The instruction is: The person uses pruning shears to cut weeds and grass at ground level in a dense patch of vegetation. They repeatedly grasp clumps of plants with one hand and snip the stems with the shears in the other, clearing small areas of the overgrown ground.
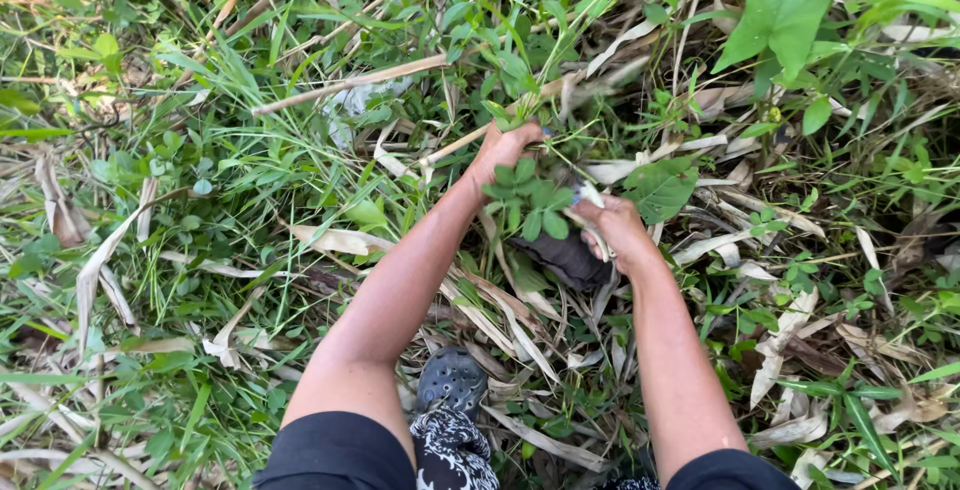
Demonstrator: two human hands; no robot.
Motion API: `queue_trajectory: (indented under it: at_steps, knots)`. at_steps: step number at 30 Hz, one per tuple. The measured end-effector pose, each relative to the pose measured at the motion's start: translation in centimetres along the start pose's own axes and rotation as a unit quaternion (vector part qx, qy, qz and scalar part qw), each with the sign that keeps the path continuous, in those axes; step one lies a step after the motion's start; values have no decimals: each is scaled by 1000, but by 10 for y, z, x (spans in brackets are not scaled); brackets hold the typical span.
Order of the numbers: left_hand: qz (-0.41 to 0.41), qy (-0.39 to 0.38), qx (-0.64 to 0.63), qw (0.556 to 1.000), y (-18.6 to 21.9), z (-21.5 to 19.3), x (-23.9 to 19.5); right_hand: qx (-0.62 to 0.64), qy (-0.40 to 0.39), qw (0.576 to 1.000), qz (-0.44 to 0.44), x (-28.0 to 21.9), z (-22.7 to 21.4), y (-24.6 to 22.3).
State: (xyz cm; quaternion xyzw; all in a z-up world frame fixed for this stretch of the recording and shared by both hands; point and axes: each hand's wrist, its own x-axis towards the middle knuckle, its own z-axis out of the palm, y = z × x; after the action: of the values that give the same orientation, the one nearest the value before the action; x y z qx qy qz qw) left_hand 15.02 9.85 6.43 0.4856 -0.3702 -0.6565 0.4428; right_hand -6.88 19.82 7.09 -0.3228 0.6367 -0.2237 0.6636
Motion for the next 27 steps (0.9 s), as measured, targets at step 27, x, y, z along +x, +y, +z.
queue_trajectory:
  at_steps: [27]
  knots:
    - [130,-131,-291,939,101,-234,-76,-18,-118,992,-31,0,59,-56]
